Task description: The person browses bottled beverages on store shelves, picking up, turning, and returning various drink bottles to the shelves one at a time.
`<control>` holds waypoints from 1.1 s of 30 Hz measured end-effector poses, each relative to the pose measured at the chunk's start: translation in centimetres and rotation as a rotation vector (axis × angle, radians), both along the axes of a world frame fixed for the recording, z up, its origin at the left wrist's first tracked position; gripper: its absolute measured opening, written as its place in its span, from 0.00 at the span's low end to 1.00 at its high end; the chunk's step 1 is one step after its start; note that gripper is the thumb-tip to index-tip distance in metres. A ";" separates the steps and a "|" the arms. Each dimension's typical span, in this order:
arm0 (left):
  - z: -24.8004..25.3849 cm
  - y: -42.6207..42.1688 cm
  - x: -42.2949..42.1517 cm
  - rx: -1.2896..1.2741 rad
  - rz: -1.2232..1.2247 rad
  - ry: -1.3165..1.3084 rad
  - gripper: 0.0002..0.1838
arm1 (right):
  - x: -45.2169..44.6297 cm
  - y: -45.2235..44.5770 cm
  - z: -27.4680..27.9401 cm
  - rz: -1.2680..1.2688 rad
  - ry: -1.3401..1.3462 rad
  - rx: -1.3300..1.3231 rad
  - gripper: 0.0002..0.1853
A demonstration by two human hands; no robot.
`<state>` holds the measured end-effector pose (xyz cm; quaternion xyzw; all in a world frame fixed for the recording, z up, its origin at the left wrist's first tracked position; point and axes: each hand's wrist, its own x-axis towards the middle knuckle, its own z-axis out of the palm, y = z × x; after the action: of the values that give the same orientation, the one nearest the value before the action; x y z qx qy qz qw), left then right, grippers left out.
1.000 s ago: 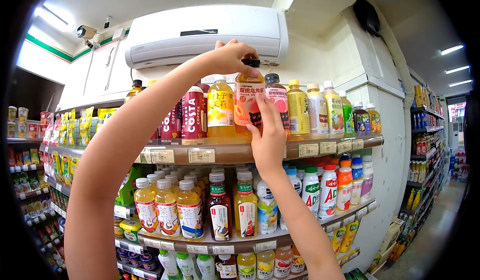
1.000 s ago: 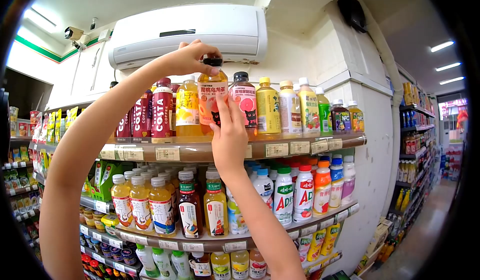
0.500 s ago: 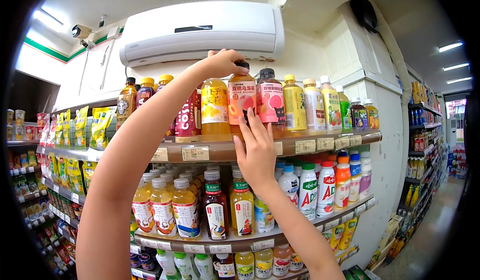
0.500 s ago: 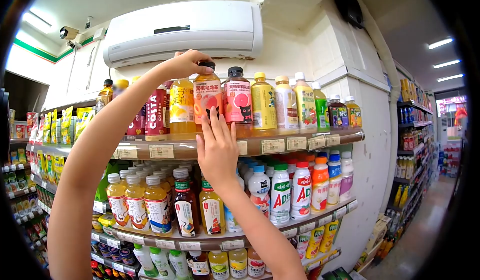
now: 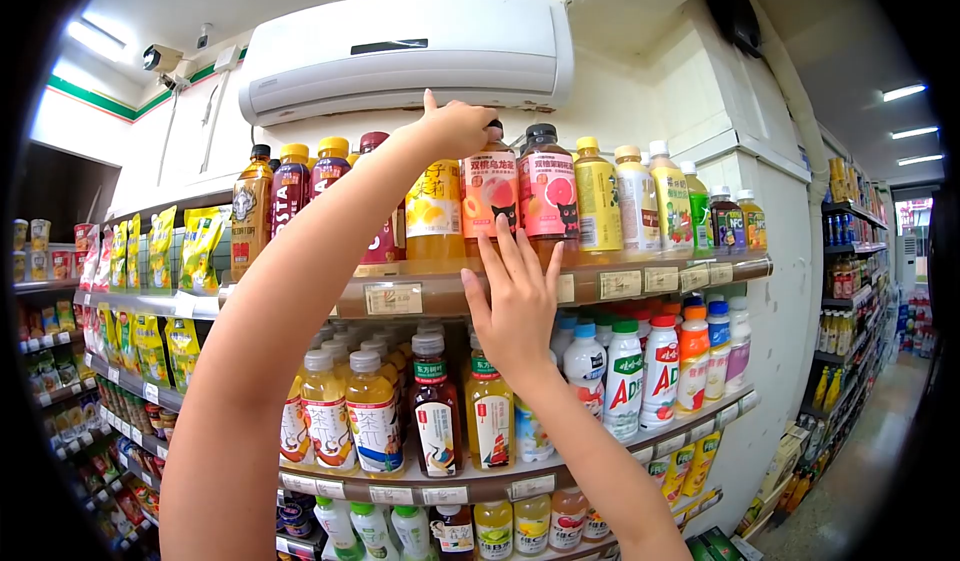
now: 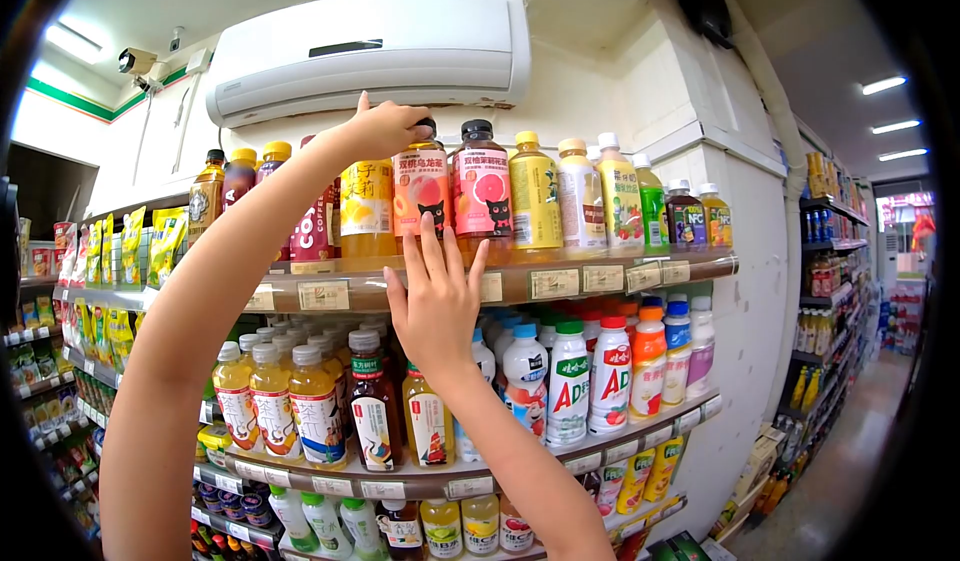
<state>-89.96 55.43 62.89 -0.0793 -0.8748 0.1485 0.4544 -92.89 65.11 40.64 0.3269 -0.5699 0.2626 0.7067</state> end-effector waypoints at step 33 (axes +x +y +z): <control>-0.2 4.6 -2.6 0.057 -0.218 0.073 0.26 | -0.7 5.3 1.0 -0.164 -0.123 -0.194 0.27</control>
<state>-92.56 60.02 62.69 -0.1554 -0.8477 0.0762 0.5015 -93.64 70.41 41.60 0.1927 -0.6090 0.2774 0.7177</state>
